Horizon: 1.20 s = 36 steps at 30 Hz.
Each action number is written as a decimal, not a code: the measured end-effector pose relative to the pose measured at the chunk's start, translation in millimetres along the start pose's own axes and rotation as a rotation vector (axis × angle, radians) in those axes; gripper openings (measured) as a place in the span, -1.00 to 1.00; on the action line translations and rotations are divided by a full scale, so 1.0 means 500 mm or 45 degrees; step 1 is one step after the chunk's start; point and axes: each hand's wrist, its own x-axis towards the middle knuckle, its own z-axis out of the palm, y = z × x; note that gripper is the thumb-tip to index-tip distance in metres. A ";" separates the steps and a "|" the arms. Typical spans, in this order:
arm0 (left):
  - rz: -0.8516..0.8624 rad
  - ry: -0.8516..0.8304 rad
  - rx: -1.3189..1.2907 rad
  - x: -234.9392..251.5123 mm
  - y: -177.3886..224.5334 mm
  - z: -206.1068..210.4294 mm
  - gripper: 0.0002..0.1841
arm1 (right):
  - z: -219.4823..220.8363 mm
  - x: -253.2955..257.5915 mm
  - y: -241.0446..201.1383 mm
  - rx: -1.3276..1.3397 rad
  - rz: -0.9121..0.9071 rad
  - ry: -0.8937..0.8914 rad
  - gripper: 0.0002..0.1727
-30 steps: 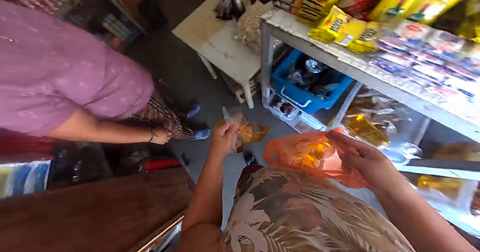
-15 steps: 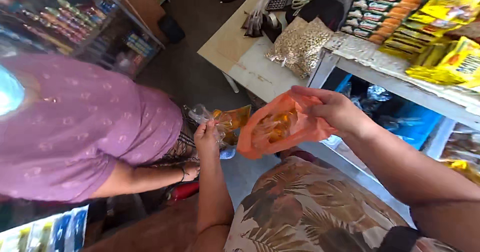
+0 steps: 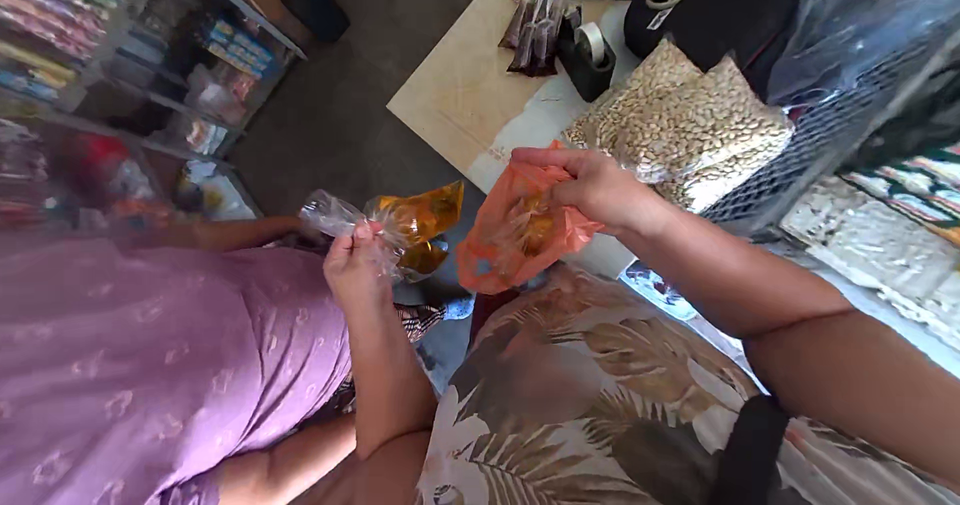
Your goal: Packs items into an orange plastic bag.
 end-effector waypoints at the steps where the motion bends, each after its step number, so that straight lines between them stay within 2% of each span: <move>1: -0.011 -0.034 0.003 0.037 0.005 0.008 -0.75 | -0.007 0.028 -0.008 0.016 -0.020 0.007 -0.28; 5: -0.064 -0.248 0.008 0.204 0.003 0.047 -0.77 | -0.021 0.125 -0.043 0.081 -0.103 0.107 -0.29; 8: -0.096 -0.426 0.037 0.341 -0.017 0.100 -0.77 | -0.017 0.187 -0.067 0.098 -0.141 0.271 -0.30; 13: -0.119 -0.857 0.248 0.556 -0.077 0.236 -0.78 | 0.018 0.263 -0.059 0.015 -0.056 0.630 -0.28; 16: -0.094 -1.107 0.435 0.642 -0.101 0.322 -0.70 | 0.040 0.274 -0.045 0.043 -0.097 0.852 -0.25; 18: -0.046 -1.230 0.419 0.680 -0.117 0.377 -0.69 | 0.057 0.274 -0.043 0.018 -0.133 0.997 -0.25; 21: -0.019 -1.343 0.368 0.700 -0.137 0.455 -0.72 | 0.086 0.272 -0.039 0.092 -0.142 1.143 -0.25; 25: 0.047 -1.547 0.566 0.690 -0.152 0.541 -0.68 | 0.115 0.248 -0.033 0.282 -0.148 1.376 -0.27; 31: 0.155 -1.948 0.842 0.583 -0.148 0.673 -0.62 | 0.135 0.180 0.002 0.329 -0.160 1.570 -0.30; 36: 0.151 -2.116 0.701 0.510 -0.116 0.729 -0.63 | 0.132 0.151 0.014 0.351 -0.136 1.651 -0.31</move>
